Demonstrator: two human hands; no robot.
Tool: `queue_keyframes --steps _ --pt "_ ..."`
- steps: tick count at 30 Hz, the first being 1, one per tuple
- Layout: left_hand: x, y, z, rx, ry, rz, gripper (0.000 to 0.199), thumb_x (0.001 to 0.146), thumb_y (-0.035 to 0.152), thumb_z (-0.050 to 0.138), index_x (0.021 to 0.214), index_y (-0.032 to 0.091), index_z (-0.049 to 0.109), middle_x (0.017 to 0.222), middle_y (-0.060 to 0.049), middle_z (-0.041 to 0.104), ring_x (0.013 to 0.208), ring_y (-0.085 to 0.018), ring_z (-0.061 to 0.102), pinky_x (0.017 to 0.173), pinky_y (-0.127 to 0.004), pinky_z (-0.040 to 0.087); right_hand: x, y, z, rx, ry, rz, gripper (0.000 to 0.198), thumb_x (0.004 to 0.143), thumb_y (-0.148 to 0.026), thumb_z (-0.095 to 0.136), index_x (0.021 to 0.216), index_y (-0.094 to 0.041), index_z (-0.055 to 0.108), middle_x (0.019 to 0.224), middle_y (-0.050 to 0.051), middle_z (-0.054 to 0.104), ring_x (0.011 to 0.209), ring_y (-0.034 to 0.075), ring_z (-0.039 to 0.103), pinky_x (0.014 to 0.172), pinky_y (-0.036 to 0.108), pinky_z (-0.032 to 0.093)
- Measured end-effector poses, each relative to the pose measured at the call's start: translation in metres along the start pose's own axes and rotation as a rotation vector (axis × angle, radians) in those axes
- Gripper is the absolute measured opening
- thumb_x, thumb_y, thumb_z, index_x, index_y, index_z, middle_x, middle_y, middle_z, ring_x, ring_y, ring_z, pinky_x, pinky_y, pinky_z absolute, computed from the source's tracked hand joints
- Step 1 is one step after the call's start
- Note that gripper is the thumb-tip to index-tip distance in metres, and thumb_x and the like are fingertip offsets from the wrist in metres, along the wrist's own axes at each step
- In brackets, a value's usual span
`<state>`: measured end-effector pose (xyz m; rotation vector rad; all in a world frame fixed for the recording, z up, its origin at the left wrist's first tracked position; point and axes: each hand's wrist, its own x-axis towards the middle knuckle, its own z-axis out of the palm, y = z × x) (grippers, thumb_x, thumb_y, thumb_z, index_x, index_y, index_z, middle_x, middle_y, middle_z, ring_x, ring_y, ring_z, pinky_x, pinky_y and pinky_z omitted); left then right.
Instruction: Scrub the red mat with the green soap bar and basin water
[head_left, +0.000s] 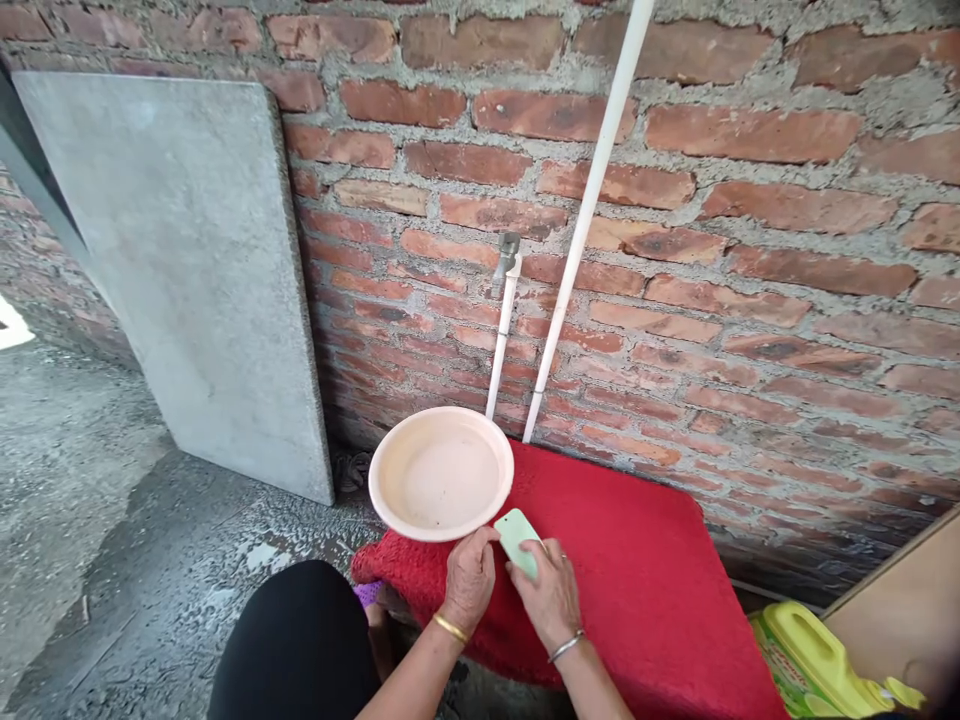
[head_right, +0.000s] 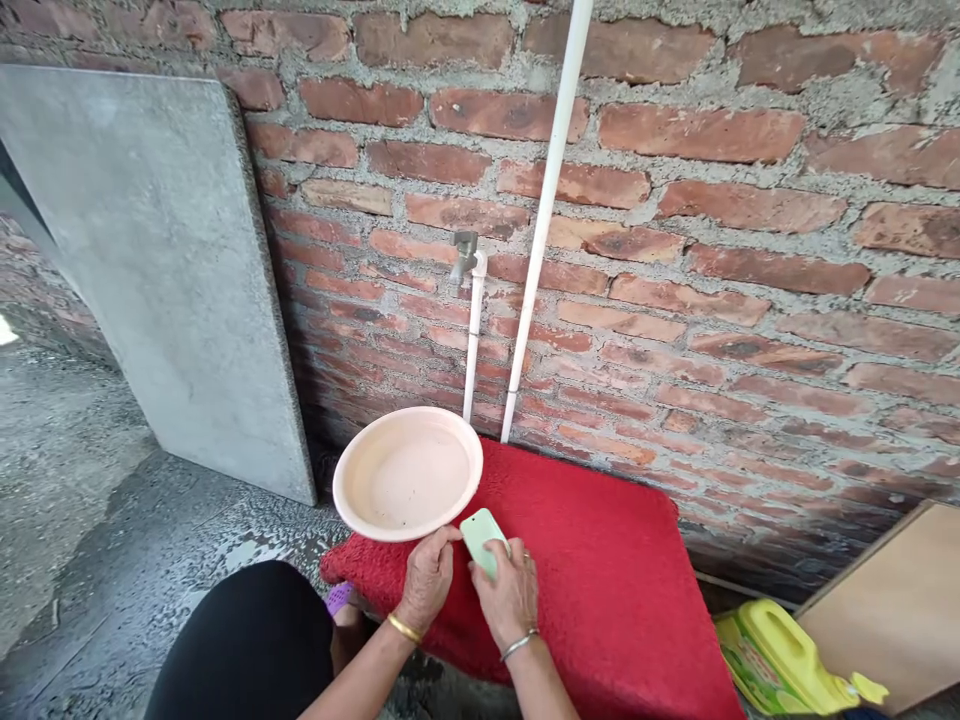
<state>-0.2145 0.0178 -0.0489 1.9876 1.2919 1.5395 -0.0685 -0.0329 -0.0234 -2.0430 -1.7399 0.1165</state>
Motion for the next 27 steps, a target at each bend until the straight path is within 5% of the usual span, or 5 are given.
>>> queue_keyframes --steps 6,9,14,23,27 --pt "-0.005 0.002 0.007 -0.066 -0.049 -0.109 0.032 0.081 0.004 0.041 0.083 0.023 0.066 0.073 0.002 0.071 0.067 -0.012 0.067 0.068 -0.023 0.054 -0.005 0.061 -0.025 -0.185 0.048 0.254 0.031 0.086 -0.050 0.057 0.106 -0.029 0.068 0.094 0.004 0.065 0.079 0.022 0.065 0.073 0.033 0.047" --pt "-0.006 0.004 0.009 -0.112 -0.069 -0.146 0.030 0.082 0.005 0.042 0.084 0.022 0.066 0.073 0.002 0.071 0.068 -0.012 0.066 0.068 -0.023 0.054 -0.007 0.047 -0.022 -0.134 0.062 0.289 0.034 0.087 -0.054 0.054 0.105 -0.029 0.067 0.094 0.003 0.065 0.078 0.021 0.064 0.069 0.031 0.046" --pt "-0.006 0.005 0.008 -0.091 -0.058 -0.137 0.032 0.084 0.005 0.039 0.089 0.022 0.066 0.078 0.000 0.072 0.075 -0.014 0.068 0.073 -0.025 0.056 -0.013 -0.003 0.000 -0.082 -0.016 0.072 0.024 0.085 -0.044 0.057 0.101 -0.029 0.067 0.094 0.003 0.064 0.088 0.020 0.064 0.076 0.029 0.047" --pt "-0.012 -0.006 0.015 -0.032 -0.038 -0.128 0.037 0.080 0.003 0.041 0.095 0.022 0.069 0.088 -0.002 0.076 0.084 -0.016 0.071 0.084 -0.030 0.058 -0.026 0.050 -0.046 -0.155 -0.077 0.448 0.034 0.084 -0.058 0.052 0.100 -0.029 0.062 0.095 0.002 0.062 0.074 0.019 0.063 0.061 0.028 0.043" --pt "-0.009 -0.007 0.013 0.046 -0.076 -0.136 0.039 0.081 0.002 0.041 0.099 0.021 0.069 0.092 -0.003 0.076 0.089 -0.016 0.071 0.086 -0.032 0.058 -0.037 0.009 -0.027 0.002 -0.098 0.260 0.027 0.082 -0.052 0.058 0.094 -0.028 0.062 0.095 0.001 0.063 0.082 0.019 0.064 0.069 0.027 0.046"
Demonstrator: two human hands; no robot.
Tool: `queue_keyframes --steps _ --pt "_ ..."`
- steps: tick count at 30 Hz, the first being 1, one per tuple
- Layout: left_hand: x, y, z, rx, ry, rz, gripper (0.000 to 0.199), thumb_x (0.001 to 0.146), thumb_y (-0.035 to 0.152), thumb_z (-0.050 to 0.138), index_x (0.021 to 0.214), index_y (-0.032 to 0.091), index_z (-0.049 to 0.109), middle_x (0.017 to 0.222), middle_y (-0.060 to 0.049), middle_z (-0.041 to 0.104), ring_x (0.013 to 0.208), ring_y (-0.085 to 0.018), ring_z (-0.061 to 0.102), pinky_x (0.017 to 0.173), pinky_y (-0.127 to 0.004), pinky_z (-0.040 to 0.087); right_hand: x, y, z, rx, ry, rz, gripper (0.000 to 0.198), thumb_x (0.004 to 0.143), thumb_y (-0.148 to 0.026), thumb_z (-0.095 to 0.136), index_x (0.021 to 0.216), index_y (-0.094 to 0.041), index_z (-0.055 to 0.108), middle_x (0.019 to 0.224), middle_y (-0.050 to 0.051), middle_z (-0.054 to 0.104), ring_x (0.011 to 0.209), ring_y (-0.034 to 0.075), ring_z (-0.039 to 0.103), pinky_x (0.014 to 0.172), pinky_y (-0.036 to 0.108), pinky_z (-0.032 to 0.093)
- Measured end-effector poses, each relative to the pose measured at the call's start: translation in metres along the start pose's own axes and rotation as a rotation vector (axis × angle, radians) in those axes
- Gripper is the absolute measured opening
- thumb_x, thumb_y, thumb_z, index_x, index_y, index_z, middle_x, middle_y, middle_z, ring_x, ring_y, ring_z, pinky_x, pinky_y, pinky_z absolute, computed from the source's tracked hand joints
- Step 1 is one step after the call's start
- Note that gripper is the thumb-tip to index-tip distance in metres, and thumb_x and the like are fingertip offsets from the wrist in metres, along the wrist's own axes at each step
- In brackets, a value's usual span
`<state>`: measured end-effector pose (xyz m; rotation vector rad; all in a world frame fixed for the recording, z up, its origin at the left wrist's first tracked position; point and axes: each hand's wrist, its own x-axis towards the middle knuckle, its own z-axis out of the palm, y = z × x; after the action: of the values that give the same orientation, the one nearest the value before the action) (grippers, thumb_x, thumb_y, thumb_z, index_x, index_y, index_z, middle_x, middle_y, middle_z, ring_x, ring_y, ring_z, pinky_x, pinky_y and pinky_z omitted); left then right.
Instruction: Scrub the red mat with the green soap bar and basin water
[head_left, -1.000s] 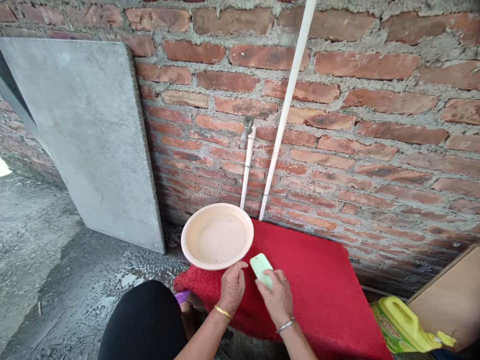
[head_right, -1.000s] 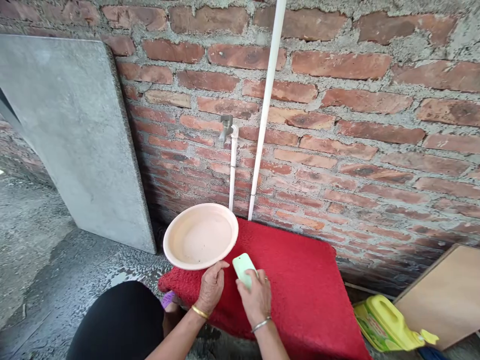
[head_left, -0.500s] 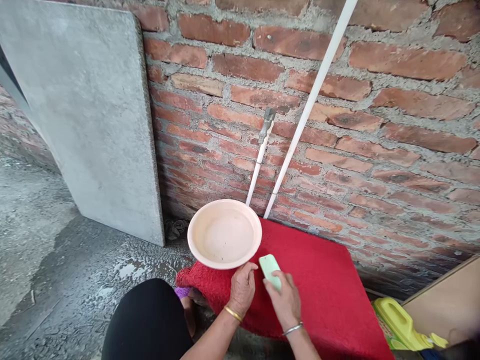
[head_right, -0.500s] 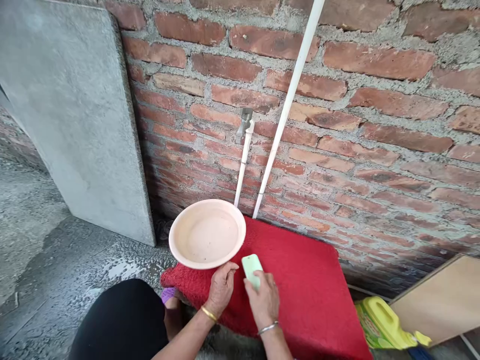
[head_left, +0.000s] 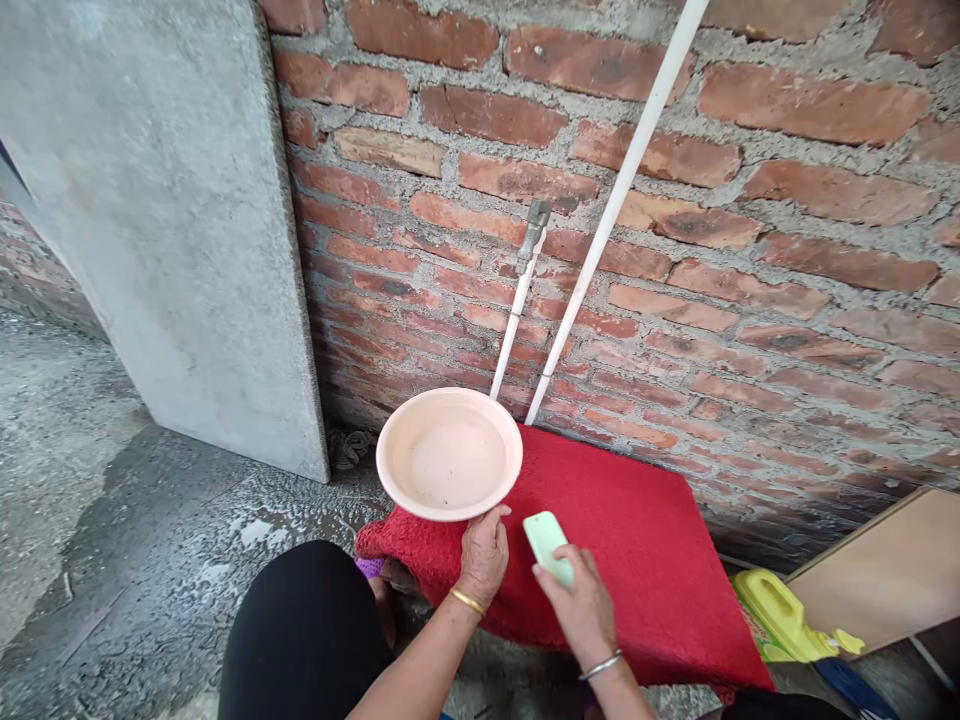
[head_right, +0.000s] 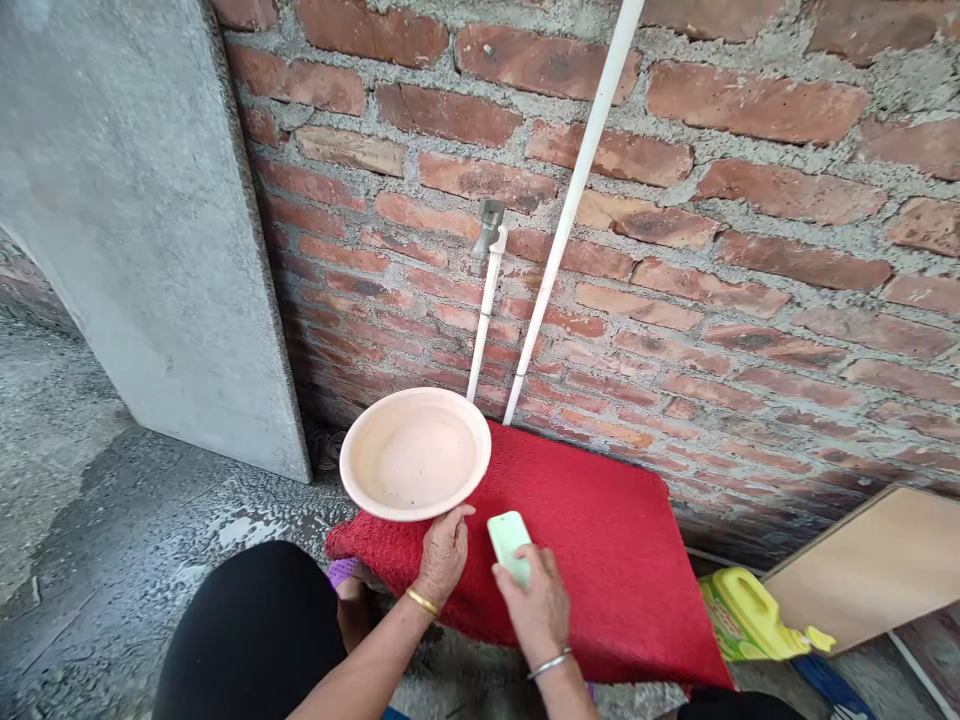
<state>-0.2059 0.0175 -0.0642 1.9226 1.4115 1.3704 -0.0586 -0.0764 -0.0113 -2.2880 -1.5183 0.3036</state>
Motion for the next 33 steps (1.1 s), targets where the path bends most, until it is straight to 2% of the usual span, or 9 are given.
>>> queue_keyframes --steps 3,5,9,12,19,22,25,30,33 --pt "0.002 0.001 -0.004 0.106 -0.052 0.030 0.041 0.082 0.001 0.041 0.103 0.021 0.069 0.096 -0.004 0.075 0.092 -0.017 0.070 0.088 -0.033 0.058 -0.008 -0.012 0.012 0.001 0.032 -0.174 0.020 0.079 -0.043 0.063 0.093 -0.029 0.064 0.093 0.001 0.063 0.087 0.021 0.063 0.079 0.030 0.047" --pt "0.001 0.003 -0.005 0.195 -0.111 0.087 0.042 0.081 0.000 0.043 0.107 0.021 0.069 0.104 -0.005 0.074 0.098 -0.018 0.069 0.092 -0.035 0.056 -0.006 0.004 0.007 -0.020 0.070 -0.171 0.020 0.077 -0.042 0.064 0.093 -0.030 0.064 0.093 0.001 0.064 0.089 0.022 0.063 0.082 0.032 0.046" --pt "-0.001 0.011 -0.002 0.414 -0.230 0.183 0.037 0.084 0.009 0.052 0.115 0.019 0.069 0.125 -0.012 0.067 0.114 -0.027 0.063 0.100 -0.047 0.050 0.008 0.067 -0.025 -0.044 0.123 0.079 0.029 0.075 -0.053 0.061 0.091 -0.028 0.064 0.091 0.003 0.065 0.083 0.024 0.063 0.075 0.034 0.047" --pt "-0.003 0.014 0.001 0.505 -0.261 0.190 0.039 0.087 0.021 0.056 0.125 0.017 0.064 0.134 -0.016 0.061 0.122 -0.031 0.057 0.103 -0.054 0.045 0.021 0.087 -0.044 -0.026 0.170 0.259 0.040 0.076 -0.063 0.055 0.092 -0.028 0.064 0.092 0.004 0.064 0.081 0.025 0.063 0.068 0.033 0.045" --pt "-0.005 0.002 0.003 0.557 -0.184 0.186 0.040 0.084 0.005 0.047 0.118 0.012 0.065 0.117 -0.014 0.068 0.115 -0.027 0.060 0.102 -0.045 0.046 0.051 -0.015 -0.004 0.039 0.098 0.014 0.030 0.080 -0.053 0.060 0.096 -0.027 0.065 0.095 0.002 0.063 0.087 0.021 0.062 0.072 0.028 0.043" --pt "-0.005 -0.001 0.004 0.571 -0.169 0.188 0.040 0.083 0.003 0.047 0.117 0.012 0.065 0.116 -0.014 0.068 0.115 -0.027 0.060 0.101 -0.044 0.046 0.057 -0.029 0.014 -0.023 0.077 -0.096 0.023 0.080 -0.044 0.064 0.096 -0.028 0.067 0.093 0.002 0.062 0.087 0.020 0.062 0.077 0.028 0.043" --pt "-0.006 0.002 0.004 0.580 -0.178 0.199 0.035 0.087 0.010 0.048 0.117 0.015 0.065 0.116 -0.013 0.068 0.113 -0.027 0.061 0.100 -0.045 0.047 0.059 0.012 0.001 -0.070 0.095 -0.051 0.025 0.080 -0.046 0.064 0.096 -0.028 0.068 0.093 0.002 0.062 0.086 0.020 0.062 0.078 0.030 0.044" --pt "-0.005 0.008 0.005 0.605 -0.191 0.198 0.031 0.090 0.015 0.047 0.113 0.017 0.068 0.117 -0.013 0.068 0.111 -0.028 0.062 0.098 -0.047 0.047 0.060 0.146 -0.069 -0.142 0.242 0.326 0.043 0.075 -0.061 0.060 0.098 -0.026 0.069 0.083 0.007 0.062 0.074 0.026 0.063 0.070 0.038 0.048" --pt "-0.004 0.010 0.005 0.619 -0.203 0.206 0.031 0.090 0.017 0.049 0.113 0.017 0.069 0.116 -0.014 0.068 0.110 -0.029 0.062 0.098 -0.048 0.046 0.060 0.192 -0.096 -0.158 0.360 0.469 0.047 0.072 -0.067 0.058 0.091 -0.025 0.071 0.074 0.010 0.061 0.062 0.028 0.060 0.060 0.042 0.046"
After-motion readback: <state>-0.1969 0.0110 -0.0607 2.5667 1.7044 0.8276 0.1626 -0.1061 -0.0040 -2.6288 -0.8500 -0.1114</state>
